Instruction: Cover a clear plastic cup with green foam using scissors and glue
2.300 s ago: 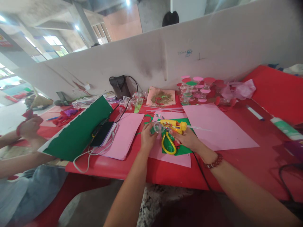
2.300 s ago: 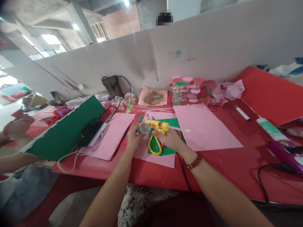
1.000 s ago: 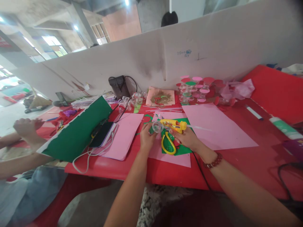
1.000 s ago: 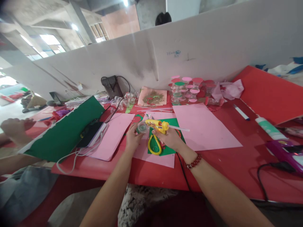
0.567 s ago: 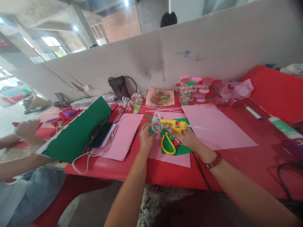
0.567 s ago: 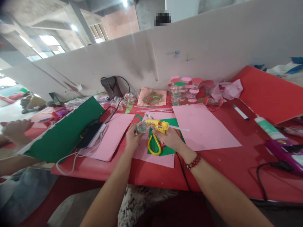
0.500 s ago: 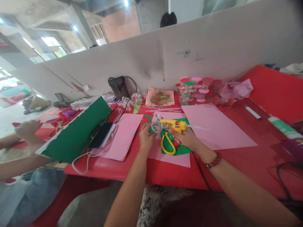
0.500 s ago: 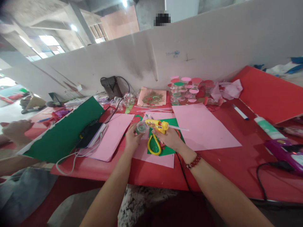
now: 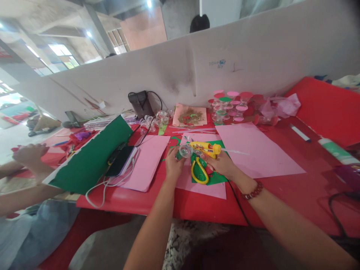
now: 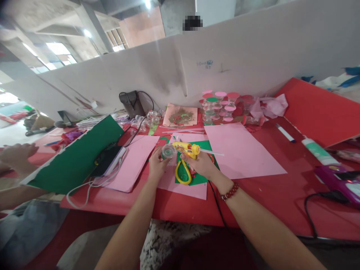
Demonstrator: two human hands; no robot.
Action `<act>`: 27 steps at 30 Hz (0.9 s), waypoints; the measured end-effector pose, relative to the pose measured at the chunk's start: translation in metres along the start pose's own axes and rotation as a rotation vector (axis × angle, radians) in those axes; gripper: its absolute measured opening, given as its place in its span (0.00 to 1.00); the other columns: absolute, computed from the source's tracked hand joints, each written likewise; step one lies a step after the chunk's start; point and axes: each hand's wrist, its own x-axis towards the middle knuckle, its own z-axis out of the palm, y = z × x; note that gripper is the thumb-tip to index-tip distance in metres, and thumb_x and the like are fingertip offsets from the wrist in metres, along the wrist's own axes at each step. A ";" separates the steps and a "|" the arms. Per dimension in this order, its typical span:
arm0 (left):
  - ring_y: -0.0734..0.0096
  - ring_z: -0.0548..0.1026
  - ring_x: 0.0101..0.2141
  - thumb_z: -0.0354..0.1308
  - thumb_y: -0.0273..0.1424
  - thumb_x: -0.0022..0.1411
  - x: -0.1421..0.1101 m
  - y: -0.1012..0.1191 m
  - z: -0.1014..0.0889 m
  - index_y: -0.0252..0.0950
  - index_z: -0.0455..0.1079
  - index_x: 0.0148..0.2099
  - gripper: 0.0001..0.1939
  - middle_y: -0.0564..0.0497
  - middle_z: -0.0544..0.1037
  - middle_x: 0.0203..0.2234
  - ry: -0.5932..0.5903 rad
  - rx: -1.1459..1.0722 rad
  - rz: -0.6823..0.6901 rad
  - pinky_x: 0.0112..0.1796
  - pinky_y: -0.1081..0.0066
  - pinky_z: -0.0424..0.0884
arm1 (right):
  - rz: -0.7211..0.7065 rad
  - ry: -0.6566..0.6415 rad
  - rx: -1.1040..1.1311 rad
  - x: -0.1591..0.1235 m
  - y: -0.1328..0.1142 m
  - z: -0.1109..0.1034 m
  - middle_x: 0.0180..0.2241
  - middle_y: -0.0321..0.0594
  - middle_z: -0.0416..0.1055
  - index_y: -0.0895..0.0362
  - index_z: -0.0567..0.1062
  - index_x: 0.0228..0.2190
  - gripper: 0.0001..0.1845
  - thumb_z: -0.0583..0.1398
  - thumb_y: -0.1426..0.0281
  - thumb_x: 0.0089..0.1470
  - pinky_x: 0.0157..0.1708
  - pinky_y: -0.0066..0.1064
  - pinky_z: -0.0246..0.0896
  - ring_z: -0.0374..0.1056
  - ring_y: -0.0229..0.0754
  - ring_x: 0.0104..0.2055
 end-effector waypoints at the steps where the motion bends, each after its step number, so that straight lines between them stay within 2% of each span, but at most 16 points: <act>1: 0.60 0.75 0.45 0.64 0.23 0.48 0.000 0.001 0.000 0.36 0.77 0.45 0.19 0.45 0.78 0.43 0.001 -0.002 -0.004 0.48 0.62 0.70 | -0.001 -0.001 0.006 0.000 0.000 0.000 0.14 0.28 0.59 0.56 0.72 0.32 0.27 0.62 0.44 0.49 0.15 0.27 0.47 0.53 0.33 0.15; 27: 0.62 0.75 0.42 0.65 0.24 0.48 0.001 0.002 -0.002 0.37 0.77 0.43 0.17 0.48 0.78 0.40 0.029 0.009 -0.016 0.45 0.64 0.71 | 0.002 0.006 0.002 0.000 -0.003 -0.001 0.13 0.28 0.59 0.56 0.72 0.30 0.27 0.62 0.44 0.48 0.15 0.27 0.48 0.54 0.33 0.15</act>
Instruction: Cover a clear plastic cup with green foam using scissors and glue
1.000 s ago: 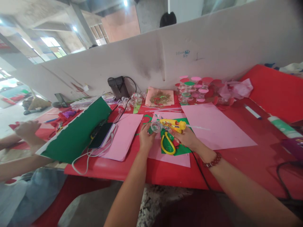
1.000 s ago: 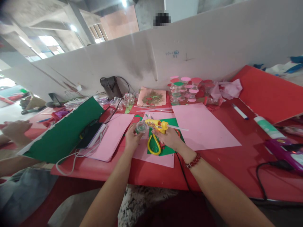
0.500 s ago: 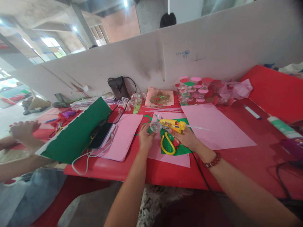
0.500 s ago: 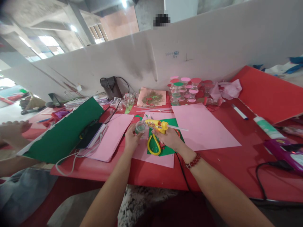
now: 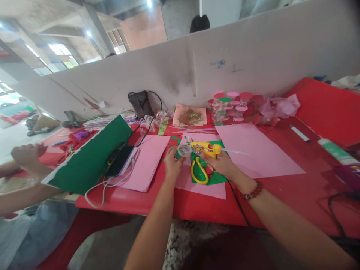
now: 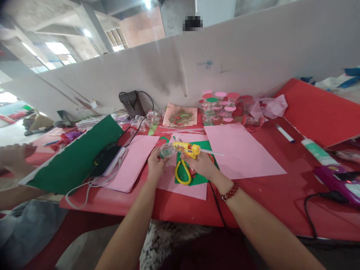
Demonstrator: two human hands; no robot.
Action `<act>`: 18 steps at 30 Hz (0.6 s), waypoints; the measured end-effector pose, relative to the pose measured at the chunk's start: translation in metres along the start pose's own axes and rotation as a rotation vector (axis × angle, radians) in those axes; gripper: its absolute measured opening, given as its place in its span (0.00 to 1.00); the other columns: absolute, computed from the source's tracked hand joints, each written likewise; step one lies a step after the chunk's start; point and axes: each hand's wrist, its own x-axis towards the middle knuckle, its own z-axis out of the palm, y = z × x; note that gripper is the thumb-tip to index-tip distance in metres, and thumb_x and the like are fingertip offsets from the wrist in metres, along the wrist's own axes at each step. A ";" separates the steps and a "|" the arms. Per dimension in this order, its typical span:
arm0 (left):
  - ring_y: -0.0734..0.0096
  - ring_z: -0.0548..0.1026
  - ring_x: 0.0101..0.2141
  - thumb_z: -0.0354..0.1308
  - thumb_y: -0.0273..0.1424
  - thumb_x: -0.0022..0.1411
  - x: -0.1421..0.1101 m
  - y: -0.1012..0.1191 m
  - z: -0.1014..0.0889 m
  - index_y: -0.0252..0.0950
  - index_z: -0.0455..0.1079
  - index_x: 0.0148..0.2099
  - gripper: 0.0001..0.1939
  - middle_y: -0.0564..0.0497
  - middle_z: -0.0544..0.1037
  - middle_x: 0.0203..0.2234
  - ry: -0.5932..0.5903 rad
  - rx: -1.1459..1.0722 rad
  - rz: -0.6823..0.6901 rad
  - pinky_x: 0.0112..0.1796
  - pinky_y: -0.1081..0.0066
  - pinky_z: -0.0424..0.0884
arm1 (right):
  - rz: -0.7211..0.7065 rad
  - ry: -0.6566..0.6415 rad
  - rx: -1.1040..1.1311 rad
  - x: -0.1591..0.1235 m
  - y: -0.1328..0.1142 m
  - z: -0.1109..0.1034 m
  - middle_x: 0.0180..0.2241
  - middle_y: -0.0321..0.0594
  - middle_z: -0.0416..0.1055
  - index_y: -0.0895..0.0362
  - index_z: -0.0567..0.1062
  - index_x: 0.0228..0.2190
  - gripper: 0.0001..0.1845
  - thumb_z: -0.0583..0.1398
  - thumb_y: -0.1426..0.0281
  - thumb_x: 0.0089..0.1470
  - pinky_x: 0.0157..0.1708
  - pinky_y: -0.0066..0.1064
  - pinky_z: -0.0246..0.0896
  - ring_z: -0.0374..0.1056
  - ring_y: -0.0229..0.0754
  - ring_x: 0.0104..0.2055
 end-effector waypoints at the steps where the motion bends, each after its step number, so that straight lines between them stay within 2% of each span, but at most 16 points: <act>1: 0.62 0.75 0.42 0.65 0.25 0.48 0.000 0.000 0.000 0.37 0.77 0.43 0.17 0.48 0.78 0.39 0.003 0.000 0.001 0.45 0.64 0.71 | 0.000 0.000 0.000 0.000 0.000 0.000 0.13 0.28 0.59 0.56 0.72 0.30 0.27 0.62 0.44 0.48 0.15 0.27 0.48 0.54 0.33 0.15; 18: 0.62 0.75 0.42 0.66 0.24 0.47 0.001 -0.001 0.000 0.36 0.77 0.42 0.16 0.48 0.78 0.39 0.024 -0.007 -0.019 0.45 0.64 0.71 | -0.003 0.001 0.001 0.000 -0.002 0.000 0.12 0.28 0.58 0.56 0.71 0.26 0.28 0.62 0.42 0.48 0.15 0.27 0.48 0.53 0.32 0.15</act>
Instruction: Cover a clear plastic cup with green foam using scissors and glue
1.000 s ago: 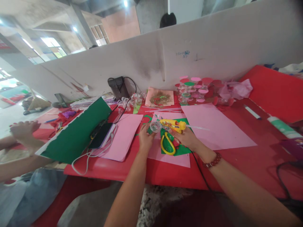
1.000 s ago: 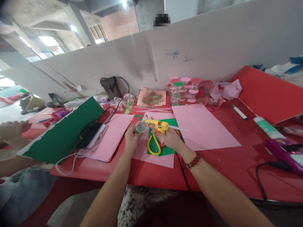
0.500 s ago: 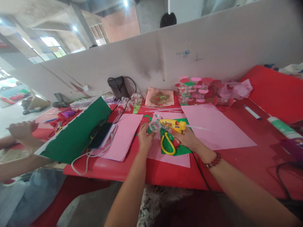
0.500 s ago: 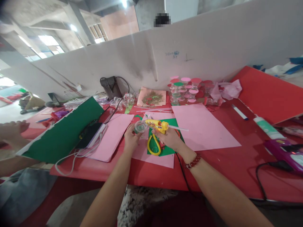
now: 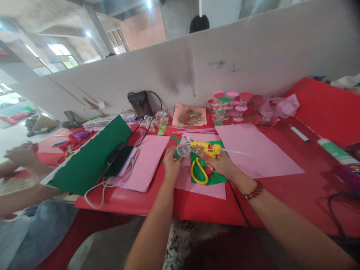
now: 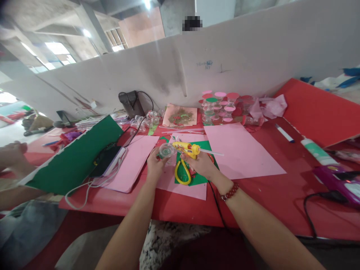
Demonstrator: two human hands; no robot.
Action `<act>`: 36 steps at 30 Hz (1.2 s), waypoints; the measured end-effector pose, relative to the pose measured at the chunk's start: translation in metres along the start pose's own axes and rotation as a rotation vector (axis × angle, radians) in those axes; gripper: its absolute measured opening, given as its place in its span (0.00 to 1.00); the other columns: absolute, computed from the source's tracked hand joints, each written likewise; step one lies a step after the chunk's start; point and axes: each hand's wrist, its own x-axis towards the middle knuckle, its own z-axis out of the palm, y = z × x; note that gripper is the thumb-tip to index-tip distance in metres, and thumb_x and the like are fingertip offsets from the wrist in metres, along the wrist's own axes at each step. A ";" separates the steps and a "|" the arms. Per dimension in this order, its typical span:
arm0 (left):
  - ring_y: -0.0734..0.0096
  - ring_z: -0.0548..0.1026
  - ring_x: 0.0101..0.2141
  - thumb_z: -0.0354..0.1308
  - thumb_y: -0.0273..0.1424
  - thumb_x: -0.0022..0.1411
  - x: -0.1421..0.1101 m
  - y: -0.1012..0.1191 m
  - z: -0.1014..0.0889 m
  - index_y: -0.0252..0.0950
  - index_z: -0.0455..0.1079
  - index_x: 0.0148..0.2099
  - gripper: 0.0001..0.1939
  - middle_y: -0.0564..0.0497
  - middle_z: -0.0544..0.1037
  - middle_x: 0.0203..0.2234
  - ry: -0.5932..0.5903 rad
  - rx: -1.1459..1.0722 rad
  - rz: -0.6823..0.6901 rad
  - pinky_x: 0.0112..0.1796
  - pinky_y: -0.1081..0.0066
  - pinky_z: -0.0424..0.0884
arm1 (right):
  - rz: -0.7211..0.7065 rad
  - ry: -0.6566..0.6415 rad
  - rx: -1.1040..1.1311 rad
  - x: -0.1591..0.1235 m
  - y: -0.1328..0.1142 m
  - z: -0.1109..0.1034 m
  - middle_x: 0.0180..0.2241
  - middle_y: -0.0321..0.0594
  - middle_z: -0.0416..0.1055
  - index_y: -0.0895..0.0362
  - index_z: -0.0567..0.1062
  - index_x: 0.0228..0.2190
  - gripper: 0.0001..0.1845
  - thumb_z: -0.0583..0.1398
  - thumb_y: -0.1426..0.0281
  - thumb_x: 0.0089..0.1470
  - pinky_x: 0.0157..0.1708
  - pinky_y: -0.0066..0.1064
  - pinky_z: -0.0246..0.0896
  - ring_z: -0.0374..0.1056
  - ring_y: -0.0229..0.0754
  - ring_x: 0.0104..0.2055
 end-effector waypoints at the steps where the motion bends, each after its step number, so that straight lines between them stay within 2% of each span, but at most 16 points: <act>1: 0.62 0.75 0.42 0.66 0.24 0.47 0.000 0.000 0.000 0.36 0.77 0.42 0.16 0.48 0.78 0.39 0.000 0.003 -0.001 0.45 0.64 0.71 | -0.001 0.000 -0.001 0.000 0.000 0.000 0.13 0.28 0.58 0.56 0.70 0.26 0.28 0.62 0.42 0.48 0.15 0.27 0.48 0.53 0.32 0.15; 9: 0.62 0.76 0.41 0.65 0.24 0.47 0.000 0.002 -0.001 0.37 0.77 0.42 0.17 0.48 0.78 0.39 0.000 -0.012 -0.020 0.45 0.64 0.71 | -0.007 0.000 -0.007 0.000 0.000 0.000 0.13 0.28 0.58 0.57 0.73 0.32 0.29 0.61 0.43 0.49 0.15 0.27 0.47 0.52 0.32 0.15; 19: 0.61 0.76 0.42 0.66 0.23 0.47 0.000 0.000 -0.001 0.37 0.76 0.42 0.17 0.48 0.78 0.40 0.008 -0.016 -0.007 0.46 0.63 0.71 | 0.010 0.015 0.007 0.000 -0.002 0.001 0.12 0.28 0.57 0.55 0.71 0.27 0.28 0.62 0.41 0.46 0.14 0.27 0.46 0.52 0.32 0.14; 36: 0.62 0.76 0.42 0.66 0.23 0.47 0.000 0.001 0.000 0.36 0.77 0.43 0.18 0.47 0.78 0.40 0.007 -0.009 -0.018 0.46 0.63 0.71 | 0.010 0.008 -0.021 0.001 0.002 0.000 0.12 0.29 0.58 0.55 0.71 0.28 0.27 0.61 0.42 0.48 0.15 0.27 0.48 0.53 0.33 0.14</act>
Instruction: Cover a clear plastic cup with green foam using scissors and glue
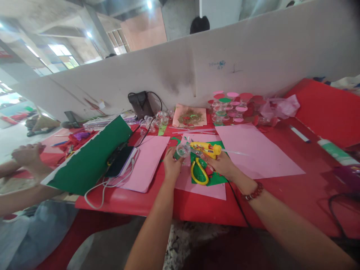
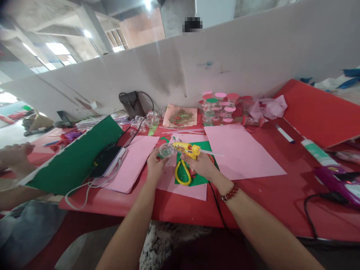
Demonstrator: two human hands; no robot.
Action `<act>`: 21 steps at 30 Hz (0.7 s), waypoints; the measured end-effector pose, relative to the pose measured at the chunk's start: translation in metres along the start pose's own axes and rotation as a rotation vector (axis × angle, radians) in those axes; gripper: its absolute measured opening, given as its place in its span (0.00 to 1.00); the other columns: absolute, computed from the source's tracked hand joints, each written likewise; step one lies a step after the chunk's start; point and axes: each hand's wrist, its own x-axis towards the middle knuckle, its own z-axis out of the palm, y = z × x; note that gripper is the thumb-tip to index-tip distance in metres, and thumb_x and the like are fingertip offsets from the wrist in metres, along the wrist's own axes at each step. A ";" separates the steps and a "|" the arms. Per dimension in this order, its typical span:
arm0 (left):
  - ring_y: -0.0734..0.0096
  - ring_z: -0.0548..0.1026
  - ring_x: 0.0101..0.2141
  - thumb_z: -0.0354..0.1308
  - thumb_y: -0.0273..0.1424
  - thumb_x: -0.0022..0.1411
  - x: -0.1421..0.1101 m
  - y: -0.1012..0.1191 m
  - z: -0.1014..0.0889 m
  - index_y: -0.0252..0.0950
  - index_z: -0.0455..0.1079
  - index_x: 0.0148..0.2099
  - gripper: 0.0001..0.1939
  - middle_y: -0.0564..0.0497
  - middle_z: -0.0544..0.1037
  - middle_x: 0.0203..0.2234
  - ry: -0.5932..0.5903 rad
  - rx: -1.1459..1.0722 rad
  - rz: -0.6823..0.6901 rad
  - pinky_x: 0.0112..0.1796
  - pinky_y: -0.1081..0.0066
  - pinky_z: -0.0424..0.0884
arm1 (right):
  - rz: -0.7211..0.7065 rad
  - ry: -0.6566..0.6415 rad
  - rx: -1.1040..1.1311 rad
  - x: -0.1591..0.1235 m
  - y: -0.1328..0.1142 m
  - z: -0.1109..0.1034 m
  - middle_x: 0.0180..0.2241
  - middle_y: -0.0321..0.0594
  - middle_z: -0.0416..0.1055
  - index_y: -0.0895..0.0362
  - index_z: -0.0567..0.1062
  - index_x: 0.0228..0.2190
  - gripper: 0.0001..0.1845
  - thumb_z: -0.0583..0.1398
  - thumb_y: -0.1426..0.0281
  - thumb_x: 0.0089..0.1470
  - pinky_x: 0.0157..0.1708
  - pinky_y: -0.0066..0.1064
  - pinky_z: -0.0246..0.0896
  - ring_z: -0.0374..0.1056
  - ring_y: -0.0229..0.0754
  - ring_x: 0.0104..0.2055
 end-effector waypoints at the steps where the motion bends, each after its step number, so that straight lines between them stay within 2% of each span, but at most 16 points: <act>1: 0.61 0.76 0.43 0.66 0.23 0.47 0.000 -0.001 0.000 0.37 0.77 0.43 0.18 0.47 0.78 0.40 -0.001 0.001 0.001 0.46 0.63 0.71 | 0.003 -0.001 -0.006 0.000 0.001 0.000 0.12 0.29 0.58 0.55 0.71 0.27 0.27 0.61 0.42 0.48 0.15 0.27 0.47 0.52 0.33 0.14; 6: 0.59 0.75 0.45 0.66 0.24 0.48 -0.001 -0.004 0.000 0.38 0.76 0.45 0.19 0.47 0.79 0.41 -0.012 0.006 0.002 0.49 0.61 0.70 | -0.023 0.009 -0.072 0.000 0.002 -0.001 0.13 0.30 0.60 0.55 0.72 0.26 0.26 0.61 0.44 0.49 0.16 0.28 0.48 0.54 0.34 0.15; 13: 0.60 0.75 0.45 0.65 0.23 0.48 -0.001 -0.002 -0.002 0.37 0.76 0.45 0.19 0.47 0.79 0.40 -0.011 0.003 -0.009 0.49 0.60 0.70 | -0.041 -0.012 -0.071 -0.001 0.001 -0.001 0.13 0.29 0.58 0.55 0.75 0.33 0.25 0.61 0.45 0.51 0.18 0.29 0.49 0.54 0.36 0.17; 21: 0.59 0.76 0.45 0.66 0.25 0.50 0.000 -0.007 0.000 0.37 0.77 0.47 0.19 0.46 0.79 0.42 -0.009 -0.032 -0.021 0.49 0.60 0.70 | -0.043 -0.008 -0.076 -0.001 0.000 -0.001 0.14 0.29 0.58 0.56 0.75 0.34 0.25 0.61 0.46 0.51 0.19 0.29 0.51 0.54 0.36 0.18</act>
